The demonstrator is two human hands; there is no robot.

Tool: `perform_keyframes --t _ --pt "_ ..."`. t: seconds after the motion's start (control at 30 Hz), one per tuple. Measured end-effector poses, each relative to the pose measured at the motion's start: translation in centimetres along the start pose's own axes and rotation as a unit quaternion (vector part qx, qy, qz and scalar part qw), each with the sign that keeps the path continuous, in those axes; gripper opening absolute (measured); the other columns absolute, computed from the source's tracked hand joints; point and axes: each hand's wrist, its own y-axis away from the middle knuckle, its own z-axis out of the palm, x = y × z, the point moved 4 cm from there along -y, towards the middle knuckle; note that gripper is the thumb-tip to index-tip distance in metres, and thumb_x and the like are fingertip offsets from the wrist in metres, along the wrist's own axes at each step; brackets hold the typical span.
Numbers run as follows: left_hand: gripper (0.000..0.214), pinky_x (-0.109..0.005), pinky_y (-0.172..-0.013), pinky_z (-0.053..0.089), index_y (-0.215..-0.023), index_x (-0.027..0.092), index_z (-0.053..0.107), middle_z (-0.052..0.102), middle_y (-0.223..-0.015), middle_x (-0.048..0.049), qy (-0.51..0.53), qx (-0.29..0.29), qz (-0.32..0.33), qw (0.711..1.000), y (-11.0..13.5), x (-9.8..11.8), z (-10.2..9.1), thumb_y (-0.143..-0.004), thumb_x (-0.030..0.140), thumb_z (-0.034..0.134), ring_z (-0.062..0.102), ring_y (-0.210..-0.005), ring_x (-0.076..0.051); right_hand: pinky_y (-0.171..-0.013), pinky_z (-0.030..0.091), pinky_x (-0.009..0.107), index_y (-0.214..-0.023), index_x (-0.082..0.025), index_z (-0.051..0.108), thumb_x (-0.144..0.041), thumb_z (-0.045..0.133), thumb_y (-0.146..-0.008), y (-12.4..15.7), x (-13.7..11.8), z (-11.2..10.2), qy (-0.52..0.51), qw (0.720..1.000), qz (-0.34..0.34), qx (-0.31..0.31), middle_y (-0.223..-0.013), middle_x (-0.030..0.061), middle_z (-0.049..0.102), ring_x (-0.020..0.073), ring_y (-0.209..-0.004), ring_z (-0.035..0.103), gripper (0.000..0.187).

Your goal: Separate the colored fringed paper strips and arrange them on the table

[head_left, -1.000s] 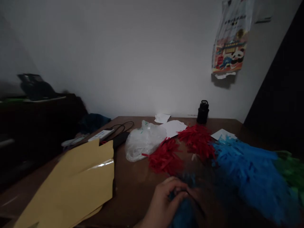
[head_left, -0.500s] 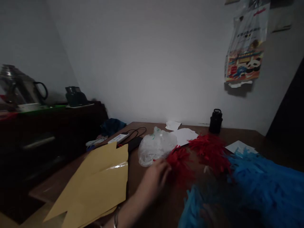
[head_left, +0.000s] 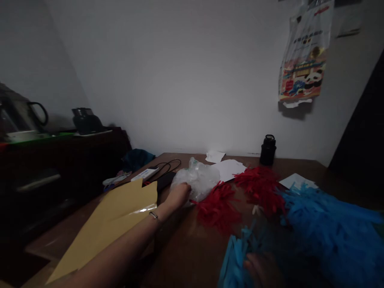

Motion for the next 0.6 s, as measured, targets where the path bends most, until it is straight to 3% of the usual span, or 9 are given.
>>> perform_keyframes --t 0.17,0.23,0.33,0.37,0.43,0.5,0.6 --pt "0.024 -0.037 -0.076 0.055 -0.097 0.012 0.063 0.069 -0.093 -0.0071 0.161 0.001 -0.011 0.987 2.9 2.2 -0.6 -0.088 0.034 0.064 0.067 -0.079 -0.019 -0.064 0.043 0.029 -0.086 -0.021 0.055 -0.015 0.029 -0.103 -0.7 -0.2 -0.2 -0.019 1.000 0.017 -0.015 -0.061 -0.0047 0.067 0.0105 -0.050 0.063 0.032" --pt "0.032 -0.035 -0.076 0.055 -0.097 0.012 0.063 0.071 -0.087 -0.0082 0.237 -0.017 -0.013 0.971 5.5 3.8 0.2 -0.082 0.040 0.067 0.069 -0.075 -0.019 -0.066 0.044 0.028 -0.090 -0.020 0.056 -0.016 0.029 -0.103 -1.3 -0.4 -0.6 -0.027 0.999 0.023 -0.025 -0.066 -0.0038 0.069 0.0107 -0.055 0.064 0.031" --pt "0.043 -0.029 -0.071 0.056 -0.094 0.014 0.064 0.074 -0.085 -0.0085 0.329 -0.062 -0.017 0.942 9.9 6.6 3.2 -0.072 0.050 0.073 0.069 -0.075 -0.018 -0.067 0.045 0.029 -0.093 -0.021 0.056 -0.015 0.029 -0.101 -2.7 -0.7 -1.8 -0.033 0.998 0.053 -0.025 -0.069 -0.0026 0.070 0.0124 -0.059 0.065 0.029" --pt "0.045 -0.025 -0.063 0.055 -0.089 0.014 0.065 0.073 -0.080 -0.0069 0.370 -0.085 -0.027 0.925 11.2 7.5 4.4 -0.067 0.051 0.077 0.068 -0.069 -0.016 -0.066 0.046 0.029 -0.092 -0.022 0.056 -0.015 0.029 -0.101 -3.1 -0.8 -2.3 -0.032 0.997 0.070 -0.023 -0.069 -0.0026 0.069 0.0134 -0.059 0.064 0.029" --pt "0.045 -0.017 -0.047 0.047 -0.077 0.014 0.067 0.070 -0.064 -0.0026 0.491 -0.137 -0.076 0.857 13.3 9.1 7.1 -0.055 0.047 0.087 0.060 -0.051 -0.010 -0.066 0.046 0.030 -0.091 -0.023 0.055 -0.014 0.031 -0.098 -3.8 -1.1 -3.1 -0.035 0.994 0.094 -0.033 -0.067 -0.0027 0.066 0.0151 -0.060 0.063 0.026" --pt "0.042 -0.013 -0.041 0.039 -0.069 0.013 0.068 0.066 -0.055 0.0004 0.567 -0.156 -0.123 0.800 14.6 10.3 9.1 -0.049 0.040 0.092 0.053 -0.043 -0.006 -0.071 0.046 0.031 -0.089 -0.023 0.053 -0.014 0.034 -0.096 -4.2 -1.4 -3.6 -0.048 0.992 0.104 -0.053 -0.065 -0.0026 0.062 0.0159 -0.062 0.061 0.023" --pt "0.038 -0.013 -0.045 0.041 -0.066 0.013 0.070 0.067 -0.055 -0.0002 0.591 -0.153 -0.147 0.778 15.2 11.4 10.7 -0.048 0.036 0.094 0.056 -0.046 -0.006 -0.077 0.044 0.033 -0.086 -0.022 0.052 -0.013 0.036 -0.095 -4.3 -1.8 -3.9 -0.051 0.992 0.102 -0.058 -0.065 -0.0025 0.059 0.0152 -0.063 0.059 0.020"
